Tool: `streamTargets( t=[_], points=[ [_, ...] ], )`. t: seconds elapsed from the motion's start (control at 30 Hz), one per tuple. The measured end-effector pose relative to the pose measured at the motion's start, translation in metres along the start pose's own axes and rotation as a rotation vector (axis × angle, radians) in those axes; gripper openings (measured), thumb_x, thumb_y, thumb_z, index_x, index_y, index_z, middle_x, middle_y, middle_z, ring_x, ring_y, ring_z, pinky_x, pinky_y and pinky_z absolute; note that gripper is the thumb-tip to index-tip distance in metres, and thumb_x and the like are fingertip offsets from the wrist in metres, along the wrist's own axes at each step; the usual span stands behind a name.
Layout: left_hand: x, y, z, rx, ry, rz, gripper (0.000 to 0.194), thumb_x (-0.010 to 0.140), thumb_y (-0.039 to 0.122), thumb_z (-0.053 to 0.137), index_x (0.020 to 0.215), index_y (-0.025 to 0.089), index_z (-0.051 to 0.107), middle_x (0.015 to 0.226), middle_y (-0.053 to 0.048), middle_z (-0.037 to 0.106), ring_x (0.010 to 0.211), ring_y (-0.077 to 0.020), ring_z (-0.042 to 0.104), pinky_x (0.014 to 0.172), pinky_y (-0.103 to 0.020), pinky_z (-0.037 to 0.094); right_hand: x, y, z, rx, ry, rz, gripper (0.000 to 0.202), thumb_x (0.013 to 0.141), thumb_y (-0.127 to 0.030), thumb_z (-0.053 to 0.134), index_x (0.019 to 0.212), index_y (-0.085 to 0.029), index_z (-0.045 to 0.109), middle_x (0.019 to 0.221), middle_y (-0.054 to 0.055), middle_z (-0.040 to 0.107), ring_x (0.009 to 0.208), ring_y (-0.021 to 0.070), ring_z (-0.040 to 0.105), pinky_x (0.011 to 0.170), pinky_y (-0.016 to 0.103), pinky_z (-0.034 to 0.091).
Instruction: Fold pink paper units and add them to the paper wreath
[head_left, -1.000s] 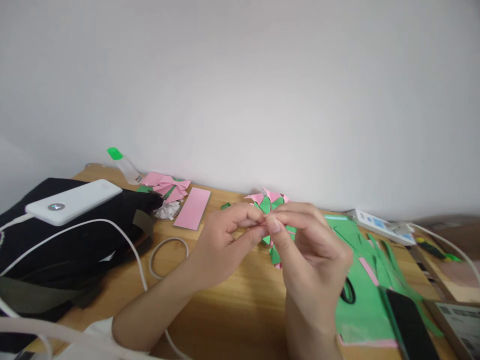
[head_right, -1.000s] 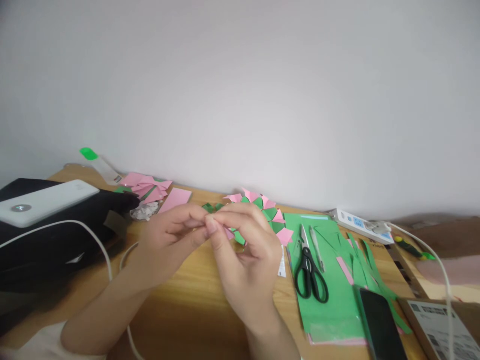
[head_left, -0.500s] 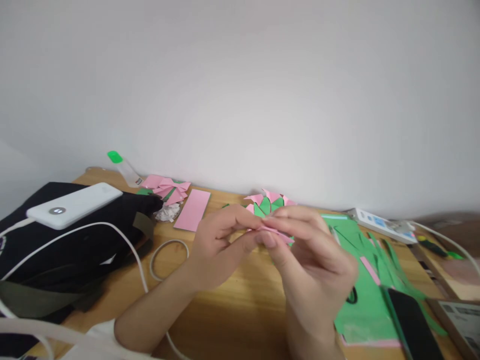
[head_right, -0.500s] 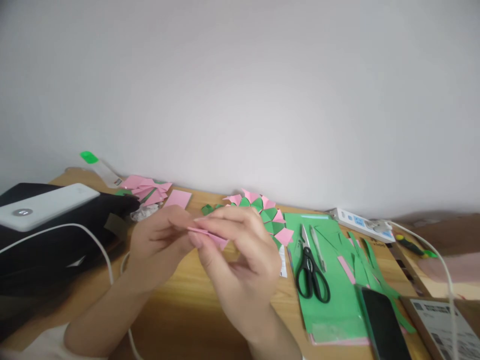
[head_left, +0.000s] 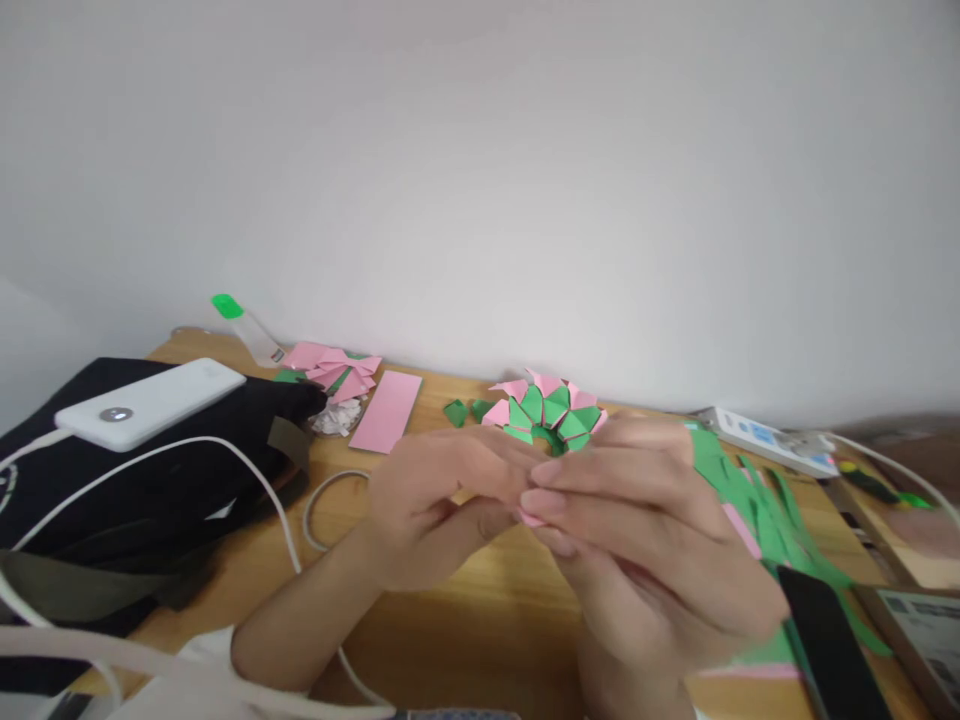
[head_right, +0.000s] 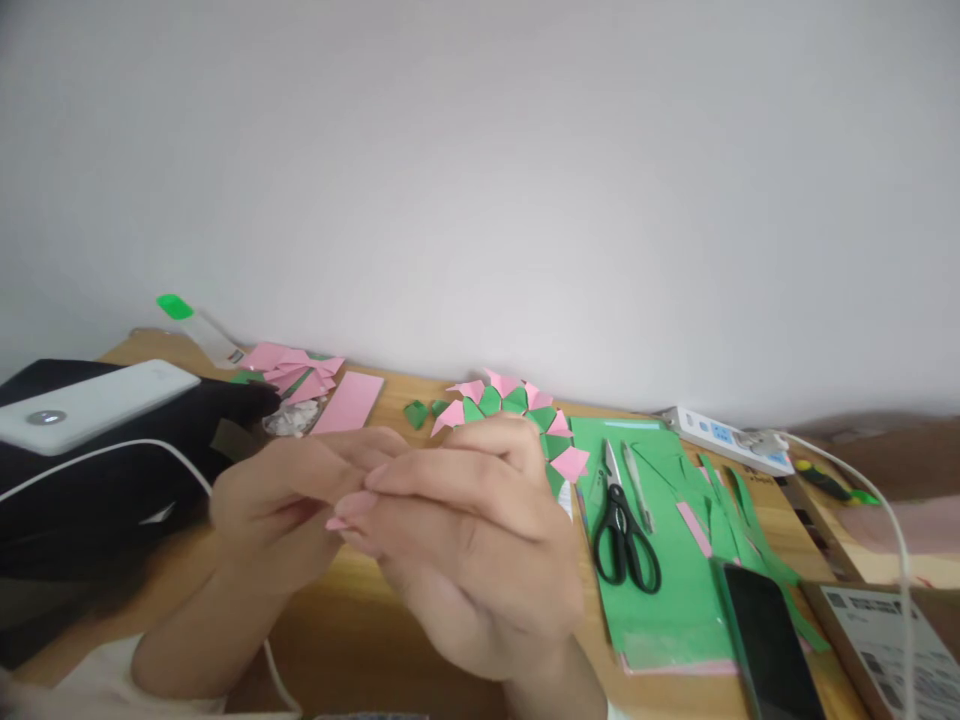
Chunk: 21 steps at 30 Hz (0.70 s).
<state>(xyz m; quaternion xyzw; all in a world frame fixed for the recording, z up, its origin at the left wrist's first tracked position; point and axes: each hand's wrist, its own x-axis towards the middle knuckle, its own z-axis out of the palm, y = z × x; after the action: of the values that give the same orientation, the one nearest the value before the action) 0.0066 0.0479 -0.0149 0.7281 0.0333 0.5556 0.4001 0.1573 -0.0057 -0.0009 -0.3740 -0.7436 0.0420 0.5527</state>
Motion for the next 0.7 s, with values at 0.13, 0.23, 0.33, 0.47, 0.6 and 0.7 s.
streamTargets(
  t=[0.13, 0.23, 0.33, 0.47, 0.6, 0.7],
  points=[
    [-0.001, 0.01, -0.011, 0.713, 0.013, 0.211, 0.014, 0.089, 0.005, 0.059, 0.1, 0.014, 0.065, 0.111, -0.011, 0.074, 0.111, -0.0179, 0.067, 0.092, -0.031, 0.058, 0.006, 0.002, 0.003, 0.19, 0.158, 0.108, 0.022, 0.091, -0.039, 0.06, 0.105, -0.026, 0.071, 0.1, 0.006, 0.069, 0.097, 0.0249, 0.063, 0.084, 0.043, 0.049],
    [-0.004, 0.013, -0.01, 0.961, 0.097, 0.371, 0.03, 0.077, -0.002, 0.071, 0.104, 0.008, 0.064, 0.117, -0.014, 0.072, 0.114, -0.021, 0.065, 0.094, -0.033, 0.058, 0.006, 0.002, 0.003, 0.383, 0.153, 0.331, 0.029, 0.097, -0.039, 0.049, 0.087, -0.023, 0.072, 0.081, 0.004, 0.066, 0.084, 0.021, 0.062, 0.077, 0.037, 0.048],
    [-0.005, 0.019, -0.002, 1.018, 0.098, 0.224, 0.031, 0.075, -0.003, 0.072, 0.105, 0.005, 0.063, 0.117, -0.017, 0.071, 0.119, -0.023, 0.063, 0.097, -0.036, 0.056, 0.004, -0.001, 0.005, 0.527, 0.018, 0.454, 0.031, 0.098, -0.03, 0.047, 0.079, -0.022, 0.07, 0.07, 0.001, 0.062, 0.069, 0.0165, 0.058, 0.066, 0.032, 0.044],
    [-0.003, 0.029, 0.006, 1.032, 0.059, 0.166, 0.019, 0.085, 0.003, 0.065, 0.104, 0.008, 0.064, 0.116, -0.013, 0.072, 0.122, -0.0201, 0.061, 0.1, -0.037, 0.054, 0.002, -0.005, 0.01, 0.585, 0.003, 0.504, 0.028, 0.098, -0.026, 0.05, 0.077, -0.024, 0.069, 0.069, -0.002, 0.062, 0.066, 0.0138, 0.056, 0.066, 0.029, 0.043],
    [-0.002, 0.027, 0.004, 1.018, 0.046, 0.116, 0.02, 0.087, 0.005, 0.064, 0.105, 0.013, 0.065, 0.119, -0.009, 0.072, 0.12, -0.0202, 0.062, 0.099, -0.038, 0.055, 0.003, -0.004, 0.01, 0.49, -0.021, 0.526, 0.027, 0.097, -0.023, 0.053, 0.073, -0.023, 0.066, 0.067, -0.004, 0.061, 0.066, 0.0109, 0.056, 0.064, 0.025, 0.043],
    [-0.002, 0.014, 0.001, 0.91, 0.141, 0.195, 0.027, 0.081, -0.001, 0.066, 0.102, 0.015, 0.066, 0.114, -0.007, 0.074, 0.113, -0.0191, 0.066, 0.095, -0.034, 0.057, 0.003, -0.001, 0.008, 0.386, -0.03, 0.496, 0.027, 0.095, -0.021, 0.055, 0.069, -0.021, 0.062, 0.064, -0.005, 0.06, 0.061, 0.0094, 0.054, 0.059, 0.023, 0.042]
  ],
)
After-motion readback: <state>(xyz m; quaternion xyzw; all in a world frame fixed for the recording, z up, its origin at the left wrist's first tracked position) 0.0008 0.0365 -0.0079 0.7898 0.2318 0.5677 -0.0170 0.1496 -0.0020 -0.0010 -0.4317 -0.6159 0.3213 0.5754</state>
